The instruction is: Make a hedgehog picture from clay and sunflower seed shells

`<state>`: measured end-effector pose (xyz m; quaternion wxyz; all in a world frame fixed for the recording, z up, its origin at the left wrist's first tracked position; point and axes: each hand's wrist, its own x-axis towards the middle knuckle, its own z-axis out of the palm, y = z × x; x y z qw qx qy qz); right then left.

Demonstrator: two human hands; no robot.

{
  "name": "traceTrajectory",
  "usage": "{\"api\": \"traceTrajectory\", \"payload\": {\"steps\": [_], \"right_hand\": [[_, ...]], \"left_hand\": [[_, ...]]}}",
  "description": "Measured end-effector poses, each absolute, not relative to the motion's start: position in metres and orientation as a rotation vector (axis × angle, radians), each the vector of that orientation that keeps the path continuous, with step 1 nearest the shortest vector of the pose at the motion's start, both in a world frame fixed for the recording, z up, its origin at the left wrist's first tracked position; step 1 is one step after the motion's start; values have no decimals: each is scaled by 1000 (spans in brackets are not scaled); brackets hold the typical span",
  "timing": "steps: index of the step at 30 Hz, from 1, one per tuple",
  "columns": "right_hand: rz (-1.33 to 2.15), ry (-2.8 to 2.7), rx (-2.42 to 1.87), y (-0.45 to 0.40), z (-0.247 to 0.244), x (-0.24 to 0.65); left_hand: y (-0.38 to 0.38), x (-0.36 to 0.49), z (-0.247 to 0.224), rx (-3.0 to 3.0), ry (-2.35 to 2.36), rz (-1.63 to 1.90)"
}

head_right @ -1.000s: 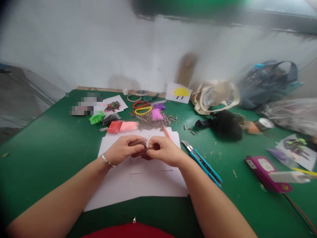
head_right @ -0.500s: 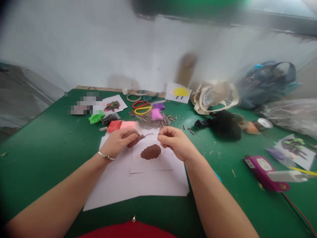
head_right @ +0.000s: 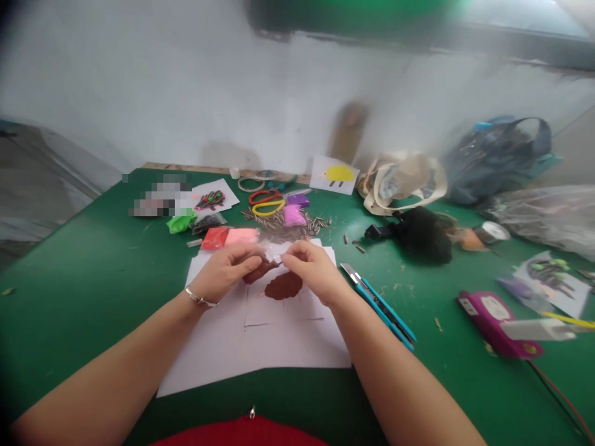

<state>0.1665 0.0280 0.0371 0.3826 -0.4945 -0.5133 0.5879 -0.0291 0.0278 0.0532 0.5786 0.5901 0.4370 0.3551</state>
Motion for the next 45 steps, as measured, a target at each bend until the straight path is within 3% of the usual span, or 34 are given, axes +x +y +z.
{"api": "traceTrajectory", "payload": {"steps": [8,16,21,29,33,36,45], "right_hand": [[1585,-1299,-1214,24,31,160],[1311,-1462,-1399,29,27,170],[1327,-1310,-1341,30,37,178],[1178,-1502,-1338,25,51,179],[1142,-1569,-1369,13,53,179],[1149,-1544,-1359,5,53,176],[1288,-1465,-1202,-8,56,160]], "left_hand": [[28,-28,49,1310,1012,848],[29,-28,50,1368,1117,912],[32,-34,40,1620,1312,859],[29,-36,35,2067,1389,745],[23,-33,46,2210,1312,880],[12,-23,55,2107,1314,1094],[7,7,64,1480,1215,882]]}}
